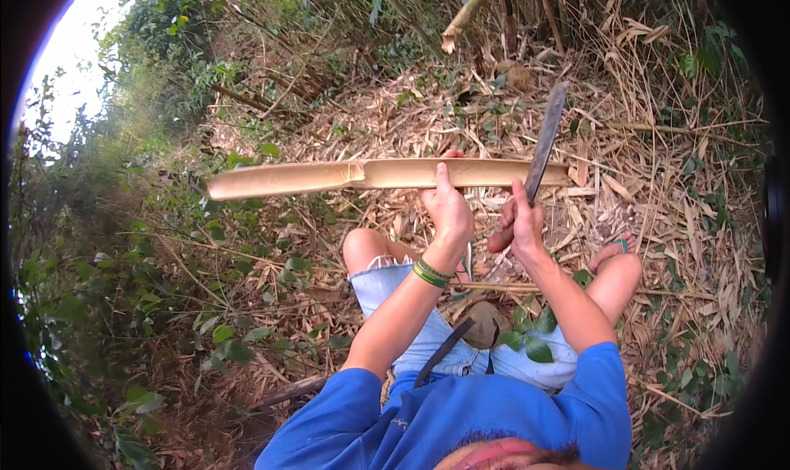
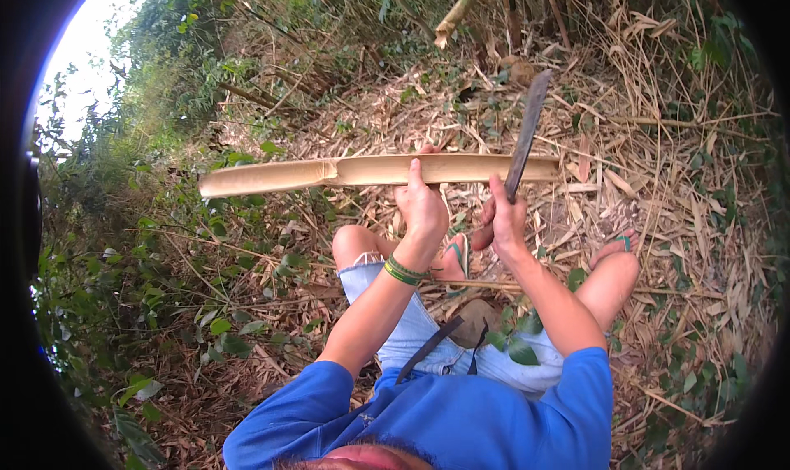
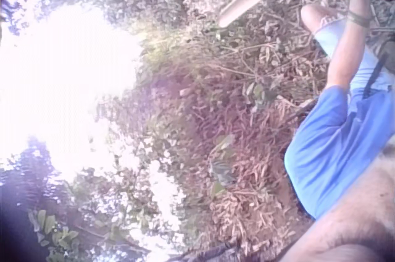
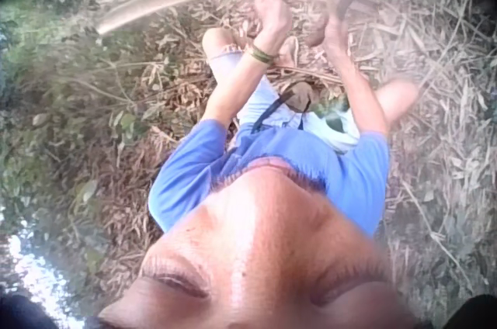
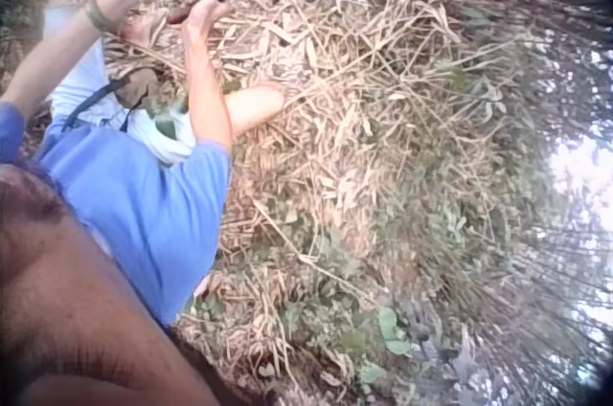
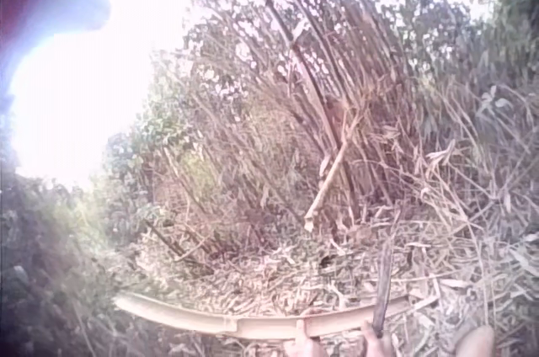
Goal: The person sits on the ground and uses a machete to split a long bamboo stalk lengthwise. They hold the bamboo with one hand and repeatedly strike it with the machete to separate it into thinner strips. Another person is visible in the background also working with bamboo.
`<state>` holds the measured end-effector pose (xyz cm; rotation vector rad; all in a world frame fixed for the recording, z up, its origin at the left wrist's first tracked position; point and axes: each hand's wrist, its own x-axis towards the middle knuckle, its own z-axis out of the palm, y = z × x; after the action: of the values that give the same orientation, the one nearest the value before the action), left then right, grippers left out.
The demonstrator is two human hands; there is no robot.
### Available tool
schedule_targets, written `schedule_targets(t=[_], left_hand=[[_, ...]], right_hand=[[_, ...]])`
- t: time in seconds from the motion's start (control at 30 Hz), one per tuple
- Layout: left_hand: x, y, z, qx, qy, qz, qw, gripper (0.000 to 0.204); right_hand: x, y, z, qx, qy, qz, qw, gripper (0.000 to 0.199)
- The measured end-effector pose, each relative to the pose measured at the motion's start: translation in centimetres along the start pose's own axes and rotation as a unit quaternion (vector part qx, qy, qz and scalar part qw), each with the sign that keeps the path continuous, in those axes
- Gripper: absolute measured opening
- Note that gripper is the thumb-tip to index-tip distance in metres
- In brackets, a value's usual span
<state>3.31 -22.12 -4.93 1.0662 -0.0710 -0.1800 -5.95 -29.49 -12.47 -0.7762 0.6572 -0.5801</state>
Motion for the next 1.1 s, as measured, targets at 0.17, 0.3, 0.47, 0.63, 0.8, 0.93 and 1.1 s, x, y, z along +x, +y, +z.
schedule_targets(t=[0.17,0.3,0.47,0.63,0.8,0.93,1.1], left_hand=[[-3.6,-2.9,-2.0,0.094,-0.068,-0.087,0.989,0.040],[-3.9,-0.8,-5.9,0.203,-0.262,-0.152,0.931,0.074],[-3.8,9.4,-9.4,-0.021,-0.285,-0.436,0.853,0.086],[-7.0,15.6,-11.6,0.013,-0.311,-0.529,0.789,0.096],[-8.2,14.1,-11.5,0.232,-0.357,-0.567,0.705,0.049],[-6.4,12.0,-7.9,0.179,-0.325,-0.574,0.730,0.030],[-5.0,8.4,-6.7,0.158,-0.305,-0.489,0.802,0.025]], right_hand=[[2.6,-0.7,-1.3,0.117,0.105,0.075,0.985,0.025],[4.4,-2.4,-3.1,0.131,0.134,0.124,0.974,0.022],[6.4,-3.8,-7.6,0.104,0.123,0.142,0.977,0.023],[6.2,-5.5,-7.1,0.030,0.111,0.111,0.987,0.020],[6.7,-5.7,-6.5,-0.059,0.104,0.022,0.993,0.037],[7.5,-5.0,-8.5,-0.323,0.067,-0.160,0.930,0.075],[3.7,-2.6,-5.8,-0.520,-0.087,-0.277,0.803,0.081]])
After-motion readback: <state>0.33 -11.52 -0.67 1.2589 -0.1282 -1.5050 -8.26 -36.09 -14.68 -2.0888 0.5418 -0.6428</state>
